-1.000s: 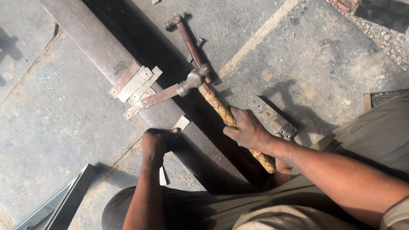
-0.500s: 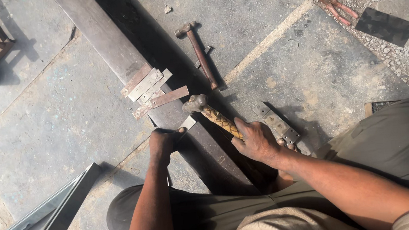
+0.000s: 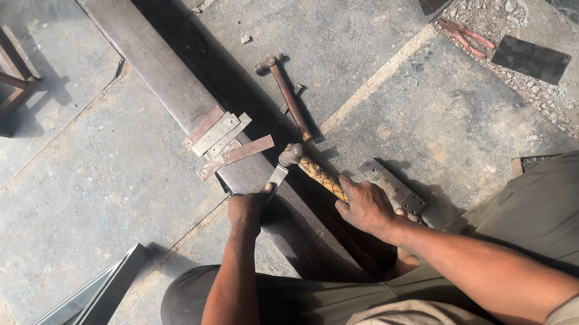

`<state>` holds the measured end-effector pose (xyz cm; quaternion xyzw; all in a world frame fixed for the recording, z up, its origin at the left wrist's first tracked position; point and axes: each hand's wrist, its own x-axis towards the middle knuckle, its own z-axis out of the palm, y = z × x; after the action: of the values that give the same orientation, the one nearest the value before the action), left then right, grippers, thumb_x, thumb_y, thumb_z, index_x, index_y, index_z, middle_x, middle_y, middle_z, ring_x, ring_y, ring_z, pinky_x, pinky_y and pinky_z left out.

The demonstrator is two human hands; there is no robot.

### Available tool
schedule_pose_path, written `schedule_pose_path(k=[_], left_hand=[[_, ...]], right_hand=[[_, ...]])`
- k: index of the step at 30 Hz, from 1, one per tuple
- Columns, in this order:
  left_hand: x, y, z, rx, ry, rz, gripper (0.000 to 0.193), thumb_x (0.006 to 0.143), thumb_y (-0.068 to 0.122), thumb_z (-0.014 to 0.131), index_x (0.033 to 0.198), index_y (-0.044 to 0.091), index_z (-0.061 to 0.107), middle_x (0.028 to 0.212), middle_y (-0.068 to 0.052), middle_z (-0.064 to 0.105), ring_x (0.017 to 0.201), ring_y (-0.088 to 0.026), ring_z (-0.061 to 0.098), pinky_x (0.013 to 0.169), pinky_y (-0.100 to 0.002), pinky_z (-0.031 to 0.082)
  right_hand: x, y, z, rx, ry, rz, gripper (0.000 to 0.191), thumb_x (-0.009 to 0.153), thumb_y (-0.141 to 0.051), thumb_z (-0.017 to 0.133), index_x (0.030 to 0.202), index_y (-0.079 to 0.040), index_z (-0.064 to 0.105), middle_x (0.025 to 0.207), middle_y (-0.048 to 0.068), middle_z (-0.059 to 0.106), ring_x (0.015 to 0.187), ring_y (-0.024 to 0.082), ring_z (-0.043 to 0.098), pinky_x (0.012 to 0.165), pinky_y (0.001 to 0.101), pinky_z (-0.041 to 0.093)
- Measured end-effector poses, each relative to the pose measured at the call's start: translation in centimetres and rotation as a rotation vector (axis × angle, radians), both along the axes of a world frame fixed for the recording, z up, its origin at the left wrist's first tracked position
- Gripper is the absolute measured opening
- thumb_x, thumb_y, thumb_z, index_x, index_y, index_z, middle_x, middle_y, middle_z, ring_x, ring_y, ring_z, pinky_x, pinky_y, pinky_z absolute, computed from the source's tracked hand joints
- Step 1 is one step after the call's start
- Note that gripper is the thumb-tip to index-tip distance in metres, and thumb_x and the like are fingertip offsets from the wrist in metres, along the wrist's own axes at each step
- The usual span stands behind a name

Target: The person sits on the floor beside a steel beam and hammers small metal plates and brackets onto it, positioning each strip by hand and striking it with a ball-peen hammer to flatten or attach it, working through the pieces one at a time.

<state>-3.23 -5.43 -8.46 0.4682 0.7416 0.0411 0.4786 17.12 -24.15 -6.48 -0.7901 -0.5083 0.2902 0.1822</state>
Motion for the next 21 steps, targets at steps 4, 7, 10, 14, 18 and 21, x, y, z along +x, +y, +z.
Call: schedule_pose_path(k=[4, 7, 10, 14, 18, 21], left_hand=[[0.0, -0.4, 0.2, 0.046, 0.021, -0.101, 0.064, 0.070, 0.042, 0.095, 0.104, -0.006, 0.070, 0.098, -0.018, 0.075, 0.086, -0.028, 0.071, 0.079, -0.039, 0.054], [-0.7, -0.3, 0.5, 0.079, -0.087, -0.102, 0.058, 0.071, 0.036, 0.093, 0.105, -0.005, 0.070, 0.096, -0.017, 0.076, 0.081, -0.025, 0.071, 0.072, -0.038, 0.055], [-2.1, -0.1, 0.7, 0.081, -0.165, -0.102, 0.046, 0.073, 0.028, 0.092, 0.095, -0.008, 0.074, 0.087, -0.017, 0.077, 0.068, -0.021, 0.071, 0.062, -0.037, 0.057], [-3.5, 0.1, 1.4, 0.124, -0.064, -0.202, 0.038, 0.075, 0.029, 0.092, 0.082, -0.006, 0.078, 0.069, -0.014, 0.075, 0.055, -0.018, 0.069, 0.055, -0.033, 0.055], [-3.3, 0.0, 2.2, 0.218, 0.058, -0.290, 0.039, 0.076, 0.032, 0.092, 0.080, -0.004, 0.079, 0.062, -0.013, 0.072, 0.053, -0.018, 0.069, 0.055, -0.032, 0.053], [-2.9, 0.0, 2.4, 0.195, 0.049, -0.285, 0.038, 0.075, 0.034, 0.091, 0.082, -0.001, 0.079, 0.063, -0.013, 0.073, 0.052, -0.019, 0.069, 0.055, -0.034, 0.055]], right_hand=[[0.0, 0.7, 0.7, 0.052, 0.000, -0.069, 0.030, 0.085, -0.017, 0.072, 0.103, 0.000, 0.055, 0.057, 0.014, 0.063, 0.052, 0.028, 0.070, 0.049, 0.0383, 0.060], [0.0, 1.3, 1.6, 0.141, 0.040, -0.103, 0.026, 0.080, -0.014, 0.073, 0.092, 0.001, 0.056, 0.055, 0.015, 0.062, 0.051, 0.026, 0.067, 0.051, 0.0406, 0.055], [0.1, 1.7, 2.1, 0.030, 0.231, -0.134, 0.019, 0.083, -0.013, 0.068, 0.091, -0.001, 0.056, 0.056, 0.013, 0.060, 0.049, 0.025, 0.065, 0.047, 0.0369, 0.058], [-0.7, 1.5, 2.3, 0.154, 0.176, -0.054, 0.020, 0.082, -0.011, 0.068, 0.089, 0.002, 0.054, 0.053, 0.011, 0.057, 0.047, 0.023, 0.064, 0.048, 0.0356, 0.057], [-2.2, 1.5, 2.1, -0.033, 0.101, 0.027, 0.025, 0.082, -0.012, 0.067, 0.099, -0.002, 0.051, 0.057, 0.006, 0.055, 0.049, 0.023, 0.064, 0.050, 0.0392, 0.061], [-2.8, 1.8, 1.8, -0.024, 0.015, 0.025, 0.028, 0.080, -0.013, 0.072, 0.097, -0.002, 0.052, 0.062, 0.010, 0.056, 0.060, 0.027, 0.063, 0.058, 0.0460, 0.061]])
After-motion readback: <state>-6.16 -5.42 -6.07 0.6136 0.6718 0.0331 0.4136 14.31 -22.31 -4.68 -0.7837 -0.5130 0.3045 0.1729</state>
